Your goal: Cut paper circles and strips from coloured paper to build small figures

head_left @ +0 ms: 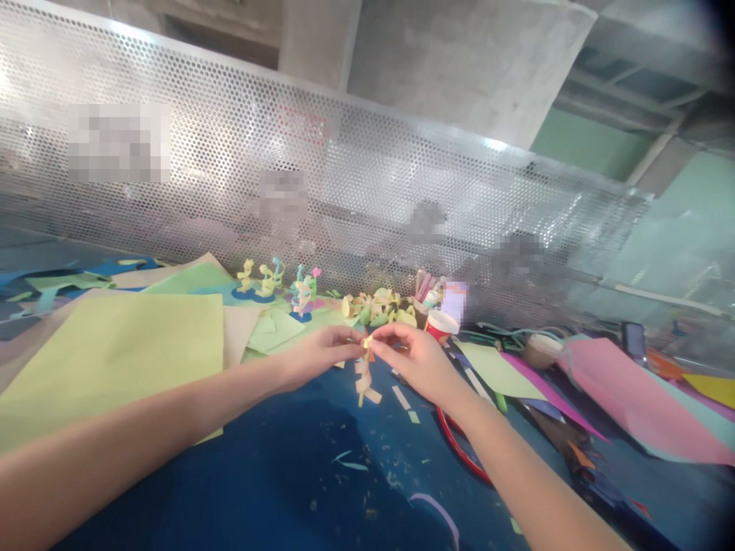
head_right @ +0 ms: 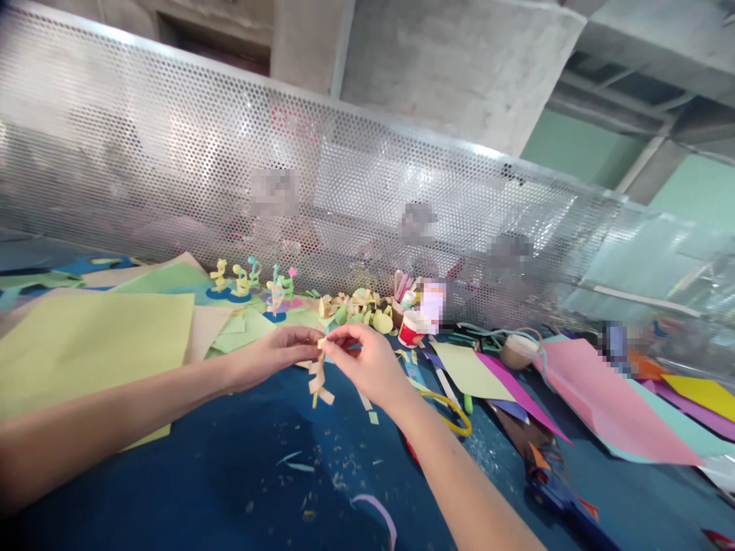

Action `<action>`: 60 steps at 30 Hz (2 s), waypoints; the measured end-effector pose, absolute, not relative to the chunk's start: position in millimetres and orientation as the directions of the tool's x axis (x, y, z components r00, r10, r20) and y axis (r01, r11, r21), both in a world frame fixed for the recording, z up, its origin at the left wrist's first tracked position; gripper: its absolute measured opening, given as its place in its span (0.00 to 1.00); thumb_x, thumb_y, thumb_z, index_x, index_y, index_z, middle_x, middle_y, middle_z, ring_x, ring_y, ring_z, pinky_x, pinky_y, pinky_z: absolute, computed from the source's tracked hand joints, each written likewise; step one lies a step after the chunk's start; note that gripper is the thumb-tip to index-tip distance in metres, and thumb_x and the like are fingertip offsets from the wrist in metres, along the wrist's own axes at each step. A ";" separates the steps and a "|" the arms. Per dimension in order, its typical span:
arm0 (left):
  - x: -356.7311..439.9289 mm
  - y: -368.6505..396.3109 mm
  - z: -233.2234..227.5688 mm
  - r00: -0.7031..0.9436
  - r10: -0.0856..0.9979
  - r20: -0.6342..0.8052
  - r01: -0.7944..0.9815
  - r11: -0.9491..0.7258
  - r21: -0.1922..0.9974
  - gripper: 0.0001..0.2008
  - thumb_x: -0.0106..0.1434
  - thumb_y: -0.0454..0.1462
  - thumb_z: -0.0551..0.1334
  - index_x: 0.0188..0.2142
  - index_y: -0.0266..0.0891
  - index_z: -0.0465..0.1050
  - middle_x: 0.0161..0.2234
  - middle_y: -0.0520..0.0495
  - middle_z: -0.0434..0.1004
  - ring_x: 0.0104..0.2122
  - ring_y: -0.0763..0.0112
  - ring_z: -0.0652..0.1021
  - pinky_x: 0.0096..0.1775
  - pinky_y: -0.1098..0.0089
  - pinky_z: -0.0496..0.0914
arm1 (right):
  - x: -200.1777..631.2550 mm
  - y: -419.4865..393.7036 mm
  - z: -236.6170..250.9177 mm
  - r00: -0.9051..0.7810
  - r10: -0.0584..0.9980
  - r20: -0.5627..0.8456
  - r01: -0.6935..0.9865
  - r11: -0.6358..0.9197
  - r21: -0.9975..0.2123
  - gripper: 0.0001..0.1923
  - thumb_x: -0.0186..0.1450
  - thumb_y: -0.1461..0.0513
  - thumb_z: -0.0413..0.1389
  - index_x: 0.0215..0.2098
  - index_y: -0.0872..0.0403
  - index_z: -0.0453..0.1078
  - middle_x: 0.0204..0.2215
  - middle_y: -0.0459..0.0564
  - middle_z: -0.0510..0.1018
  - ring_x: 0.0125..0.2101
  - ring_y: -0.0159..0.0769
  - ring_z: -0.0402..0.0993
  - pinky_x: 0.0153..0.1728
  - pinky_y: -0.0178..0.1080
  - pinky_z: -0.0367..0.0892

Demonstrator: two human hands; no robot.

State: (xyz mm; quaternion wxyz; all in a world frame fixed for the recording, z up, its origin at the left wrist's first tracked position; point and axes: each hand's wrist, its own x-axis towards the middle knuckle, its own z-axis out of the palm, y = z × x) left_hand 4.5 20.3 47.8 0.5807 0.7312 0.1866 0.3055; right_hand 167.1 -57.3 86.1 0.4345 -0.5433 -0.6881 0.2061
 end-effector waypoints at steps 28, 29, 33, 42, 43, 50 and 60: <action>-4.7 45.1 52.3 0.657 0.723 0.216 -0.254 -0.058 0.966 0.05 0.55 0.36 0.63 0.30 0.36 0.70 0.31 0.50 0.70 0.35 0.74 0.72 0.44 0.68 0.65 | 177.7 -49.4 34.6 -0.138 0.973 -0.187 -0.119 -0.203 -0.972 0.14 0.58 0.60 0.59 0.41 0.54 0.68 0.33 0.48 0.77 0.33 0.33 0.77 0.40 0.37 0.71; -4.7 45.7 51.7 0.658 0.721 0.218 -0.248 -0.066 0.967 0.05 0.55 0.37 0.63 0.30 0.36 0.70 0.31 0.50 0.70 0.35 0.74 0.72 0.43 0.68 0.65 | 176.8 -49.2 33.8 -0.129 0.971 -0.201 -0.140 -0.218 -0.966 0.14 0.57 0.62 0.60 0.41 0.55 0.68 0.31 0.48 0.77 0.32 0.32 0.77 0.40 0.36 0.71; -5.4 45.7 50.7 0.664 0.715 0.219 -0.242 -0.073 0.968 0.07 0.54 0.37 0.64 0.32 0.38 0.70 0.33 0.50 0.71 0.37 0.73 0.73 0.44 0.68 0.66 | 173.5 -47.8 32.4 -0.079 0.972 -0.221 -0.206 -0.233 -0.950 0.12 0.54 0.66 0.61 0.37 0.56 0.69 0.30 0.45 0.77 0.29 0.28 0.77 0.35 0.30 0.72; -2.9 43.7 42.9 0.692 0.721 0.013 -0.218 0.192 0.957 0.14 0.58 0.39 0.60 0.43 0.36 0.68 0.39 0.42 0.73 0.39 0.66 0.76 0.49 0.63 0.65 | 180.8 -41.8 41.6 0.036 0.981 -0.190 -0.284 -0.172 -0.943 0.08 0.53 0.68 0.61 0.32 0.57 0.70 0.27 0.45 0.78 0.28 0.27 0.76 0.33 0.26 0.71; -2.6 42.4 41.1 0.696 0.717 -0.014 -0.185 0.198 0.963 0.14 0.57 0.39 0.61 0.42 0.35 0.68 0.37 0.43 0.74 0.37 0.66 0.77 0.48 0.62 0.66 | 181.6 -41.4 42.8 0.039 0.982 -0.185 -0.282 -0.167 -0.945 0.08 0.53 0.68 0.61 0.33 0.57 0.70 0.27 0.45 0.78 0.28 0.27 0.76 0.33 0.26 0.71; -2.2 31.8 40.2 0.721 0.684 -0.115 -0.083 0.250 0.965 0.13 0.52 0.39 0.65 0.36 0.35 0.69 0.29 0.48 0.75 0.30 0.70 0.77 0.45 0.64 0.68 | 179.0 -43.0 45.2 -0.002 0.984 -0.177 -0.252 -0.172 -0.952 0.12 0.52 0.68 0.60 0.36 0.59 0.70 0.28 0.49 0.79 0.28 0.28 0.76 0.32 0.27 0.71; -32.9 73.3 48.9 0.579 0.794 -0.184 0.022 0.210 0.977 0.08 0.47 0.32 0.67 0.28 0.34 0.71 0.27 0.49 0.76 0.27 0.71 0.77 0.40 0.70 0.72 | 178.6 -40.4 32.3 0.141 0.986 -0.091 -0.029 -0.088 -0.996 0.19 0.56 0.57 0.58 0.44 0.54 0.66 0.28 0.49 0.78 0.30 0.32 0.76 0.34 0.33 0.70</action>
